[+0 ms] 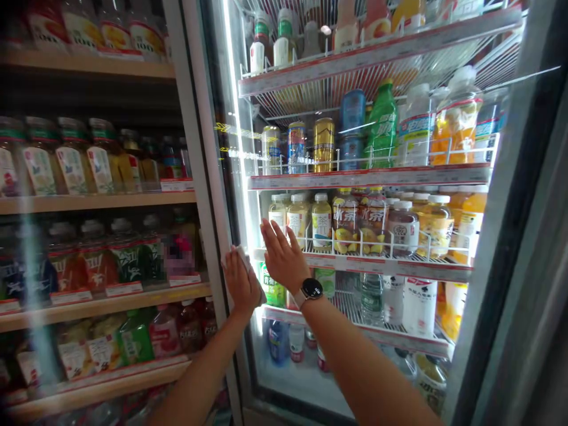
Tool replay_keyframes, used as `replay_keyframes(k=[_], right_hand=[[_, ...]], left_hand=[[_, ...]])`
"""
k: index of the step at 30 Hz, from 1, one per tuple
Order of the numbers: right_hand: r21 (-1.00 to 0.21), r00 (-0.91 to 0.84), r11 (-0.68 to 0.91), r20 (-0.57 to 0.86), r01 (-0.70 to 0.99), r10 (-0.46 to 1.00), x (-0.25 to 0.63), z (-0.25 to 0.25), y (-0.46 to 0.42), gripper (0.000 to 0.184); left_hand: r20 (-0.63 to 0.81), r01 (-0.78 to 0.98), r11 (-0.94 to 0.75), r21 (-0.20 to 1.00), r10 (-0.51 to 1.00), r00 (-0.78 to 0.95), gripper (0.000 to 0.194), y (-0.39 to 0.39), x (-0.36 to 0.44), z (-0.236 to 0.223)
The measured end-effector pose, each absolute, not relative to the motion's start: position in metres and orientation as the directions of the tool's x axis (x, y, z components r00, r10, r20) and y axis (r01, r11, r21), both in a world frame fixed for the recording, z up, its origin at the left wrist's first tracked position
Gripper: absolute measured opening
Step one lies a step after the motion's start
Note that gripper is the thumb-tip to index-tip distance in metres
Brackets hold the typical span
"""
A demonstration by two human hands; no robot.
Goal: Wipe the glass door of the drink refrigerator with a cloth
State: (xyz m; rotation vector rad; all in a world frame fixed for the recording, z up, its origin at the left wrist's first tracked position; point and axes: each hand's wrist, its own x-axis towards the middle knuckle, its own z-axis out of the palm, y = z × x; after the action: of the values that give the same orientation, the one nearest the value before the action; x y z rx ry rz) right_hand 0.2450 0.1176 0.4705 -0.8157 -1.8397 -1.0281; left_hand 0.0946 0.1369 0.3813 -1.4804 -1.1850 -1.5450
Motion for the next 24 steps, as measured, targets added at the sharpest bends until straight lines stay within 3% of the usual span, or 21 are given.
replay_keyframes(k=[3, 6, 9, 14, 17, 20, 24], right_hand=[[0.331, -0.424, 0.443, 0.896, 0.834, 0.13, 0.245, 0.471, 0.117, 0.073], [0.335, -0.424, 0.429, 0.896, 0.839, 0.129, 0.245, 0.471, 0.117, 0.071], [0.329, -0.421, 0.427, 0.896, 0.842, 0.14, 0.244, 0.471, 0.118, 0.07], [0.331, -0.427, 0.448, 0.895, 0.83, 0.131, 0.245, 0.471, 0.117, 0.071], [0.332, -0.424, 0.444, 0.897, 0.832, 0.124, 0.246, 0.471, 0.118, 0.069], [0.345, -0.427, 0.429, 0.897, 0.835, 0.111, 0.245, 0.47, 0.12, 0.067], [0.335, -0.433, 0.441, 0.89, 0.832, 0.141, 0.243, 0.472, 0.119, 0.066]], left_hand=[[0.98, 0.929, -0.322, 0.18, 0.14, -0.142, 0.063, 0.13, 0.096, 0.312], [0.969, 0.925, -0.317, 0.209, 0.195, -0.151, 0.065, 0.125, 0.1, 0.279], [0.971, 0.914, -0.349, 0.206, 0.189, -0.147, 0.064, 0.127, 0.103, 0.316], [0.987, 0.898, -0.436, 0.052, 0.162, 0.021, 0.057, 0.143, 0.103, 0.474], [0.988, 0.896, -0.443, -0.028, 0.125, 0.093, 0.056, 0.147, 0.102, 0.527], [0.985, 0.901, -0.427, -0.077, 0.105, 0.134, 0.057, 0.145, 0.101, 0.515], [0.979, 0.915, -0.379, -0.141, 0.084, 0.186, 0.062, 0.14, 0.092, 0.447]])
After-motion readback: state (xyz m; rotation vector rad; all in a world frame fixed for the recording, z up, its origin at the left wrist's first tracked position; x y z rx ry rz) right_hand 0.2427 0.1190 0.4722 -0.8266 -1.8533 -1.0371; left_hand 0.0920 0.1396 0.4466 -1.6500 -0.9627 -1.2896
